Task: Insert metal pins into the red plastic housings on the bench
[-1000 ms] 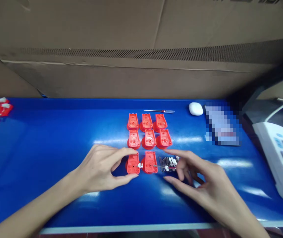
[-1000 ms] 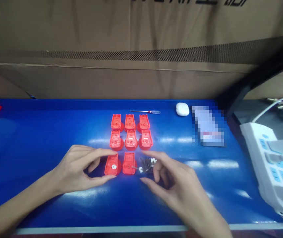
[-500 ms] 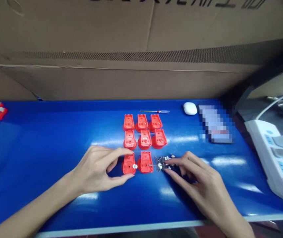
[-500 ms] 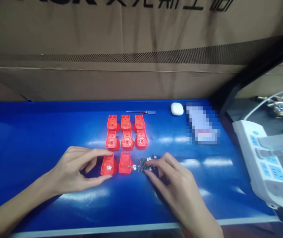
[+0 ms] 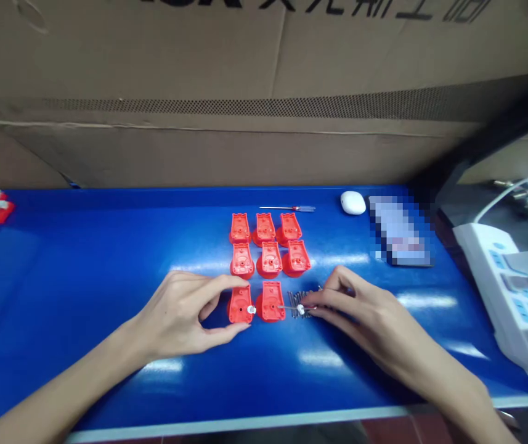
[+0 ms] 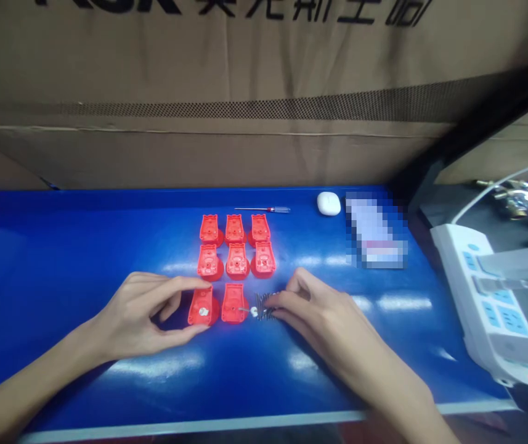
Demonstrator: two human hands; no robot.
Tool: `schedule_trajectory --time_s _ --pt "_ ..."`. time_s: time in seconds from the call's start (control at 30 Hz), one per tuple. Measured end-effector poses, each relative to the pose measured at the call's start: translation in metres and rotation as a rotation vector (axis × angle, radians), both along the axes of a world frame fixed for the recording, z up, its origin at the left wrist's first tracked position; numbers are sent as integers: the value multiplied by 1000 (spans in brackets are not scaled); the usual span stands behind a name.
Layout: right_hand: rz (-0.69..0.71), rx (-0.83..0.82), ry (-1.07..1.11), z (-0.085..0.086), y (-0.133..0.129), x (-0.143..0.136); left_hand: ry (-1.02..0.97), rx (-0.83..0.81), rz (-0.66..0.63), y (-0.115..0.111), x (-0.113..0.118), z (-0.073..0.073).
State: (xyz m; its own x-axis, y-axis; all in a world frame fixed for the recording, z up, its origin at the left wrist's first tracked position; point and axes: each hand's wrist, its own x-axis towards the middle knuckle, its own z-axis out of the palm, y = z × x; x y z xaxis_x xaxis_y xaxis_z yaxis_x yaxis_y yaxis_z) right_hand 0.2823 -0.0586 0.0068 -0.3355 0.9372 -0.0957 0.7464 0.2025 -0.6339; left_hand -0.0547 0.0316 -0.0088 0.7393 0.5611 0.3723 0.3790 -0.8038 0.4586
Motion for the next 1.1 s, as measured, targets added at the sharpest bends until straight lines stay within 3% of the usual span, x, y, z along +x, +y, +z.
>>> schedule_trajectory --time_s 0.4,0.8,1.1 --pt "74 -36 -106 11 14 -1 4 -27 0 -1 -1 -1" --pt "185 0 -260 8 18 3 -4 -19 -7 0 0 -1" --pt "194 73 -295 8 14 0 -3 -26 4 -1 -1 -3"
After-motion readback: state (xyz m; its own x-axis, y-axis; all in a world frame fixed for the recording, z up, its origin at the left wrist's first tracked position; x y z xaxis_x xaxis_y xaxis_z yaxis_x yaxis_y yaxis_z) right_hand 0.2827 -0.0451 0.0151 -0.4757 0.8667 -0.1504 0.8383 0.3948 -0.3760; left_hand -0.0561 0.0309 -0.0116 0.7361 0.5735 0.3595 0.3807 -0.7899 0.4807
